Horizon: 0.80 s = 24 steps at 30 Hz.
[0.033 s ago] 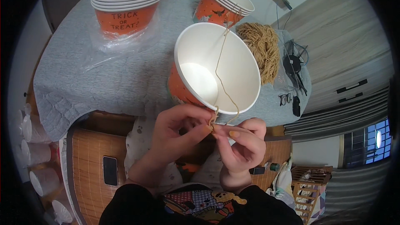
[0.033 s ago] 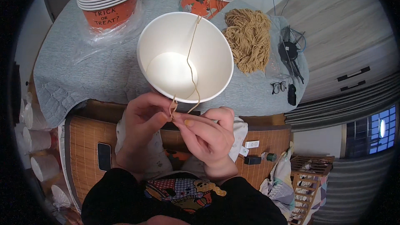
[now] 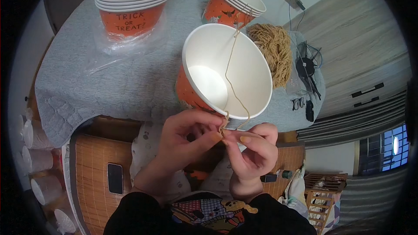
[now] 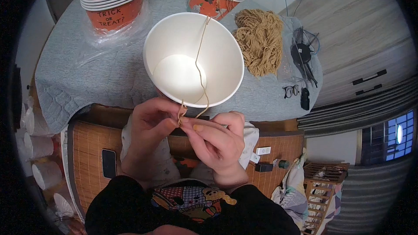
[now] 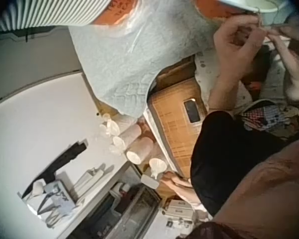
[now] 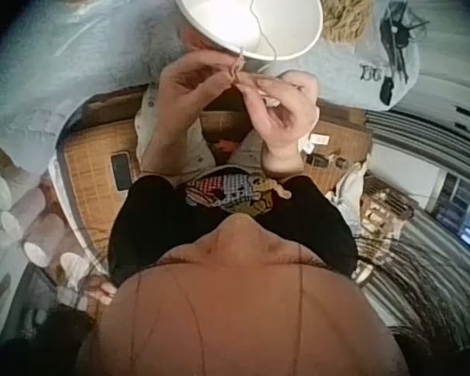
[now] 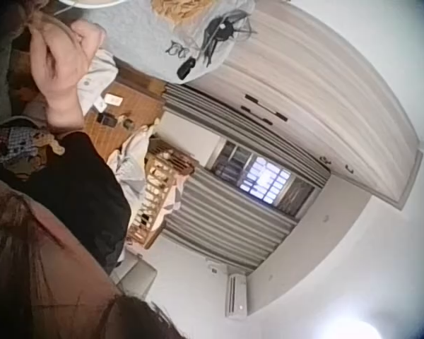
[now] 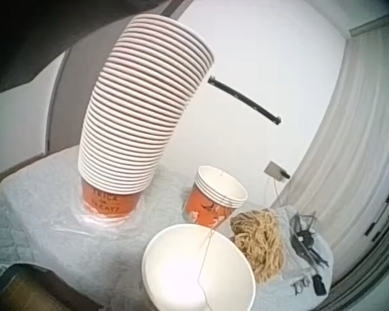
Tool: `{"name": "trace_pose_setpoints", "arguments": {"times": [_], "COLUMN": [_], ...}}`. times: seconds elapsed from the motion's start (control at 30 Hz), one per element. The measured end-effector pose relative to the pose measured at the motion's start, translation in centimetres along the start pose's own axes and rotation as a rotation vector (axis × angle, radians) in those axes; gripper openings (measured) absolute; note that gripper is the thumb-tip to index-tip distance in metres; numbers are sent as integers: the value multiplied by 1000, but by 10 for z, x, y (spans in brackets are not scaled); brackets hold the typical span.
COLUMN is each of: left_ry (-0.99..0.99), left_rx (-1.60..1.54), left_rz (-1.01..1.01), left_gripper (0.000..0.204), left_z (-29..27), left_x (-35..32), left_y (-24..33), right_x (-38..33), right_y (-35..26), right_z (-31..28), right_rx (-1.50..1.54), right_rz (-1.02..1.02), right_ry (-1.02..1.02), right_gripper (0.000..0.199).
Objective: Thread an elastic cord through pre-punched holes in a paper bucket to create a handle.
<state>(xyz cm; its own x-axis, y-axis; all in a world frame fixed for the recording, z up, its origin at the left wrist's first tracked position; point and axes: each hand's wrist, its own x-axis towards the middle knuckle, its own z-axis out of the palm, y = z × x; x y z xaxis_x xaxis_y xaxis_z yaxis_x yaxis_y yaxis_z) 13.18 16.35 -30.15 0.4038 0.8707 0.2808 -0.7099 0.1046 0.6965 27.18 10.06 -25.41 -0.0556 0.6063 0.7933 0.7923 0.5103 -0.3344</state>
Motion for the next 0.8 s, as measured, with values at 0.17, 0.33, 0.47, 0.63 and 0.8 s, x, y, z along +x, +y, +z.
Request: {"name": "trace_pose_setpoints", "arguments": {"times": [0.17,0.33,0.47,0.63,0.8], "left_ry": [-14,16,24,104,174], "left_rx": [87,136,326,482,755], "left_rz": [-49,-1,154,371,639], "left_gripper": [17,16,15,16,19], "left_z": [-2,-2,-5,-1,3], "left_x": [-1,-1,-1,1,9], "left_y": [1,2,1,2,10], "right_x": [-3,-1,3,11,19], "right_y": [1,0,-2,-3,-4], "right_z": [4,3,7,12,10], "right_rx": [124,227,224,81,17], "right_rz": [89,130,99,-42,-95], "right_ry": [11,-6,15,44,-4], "right_gripper": [31,33,36,42,44]}}
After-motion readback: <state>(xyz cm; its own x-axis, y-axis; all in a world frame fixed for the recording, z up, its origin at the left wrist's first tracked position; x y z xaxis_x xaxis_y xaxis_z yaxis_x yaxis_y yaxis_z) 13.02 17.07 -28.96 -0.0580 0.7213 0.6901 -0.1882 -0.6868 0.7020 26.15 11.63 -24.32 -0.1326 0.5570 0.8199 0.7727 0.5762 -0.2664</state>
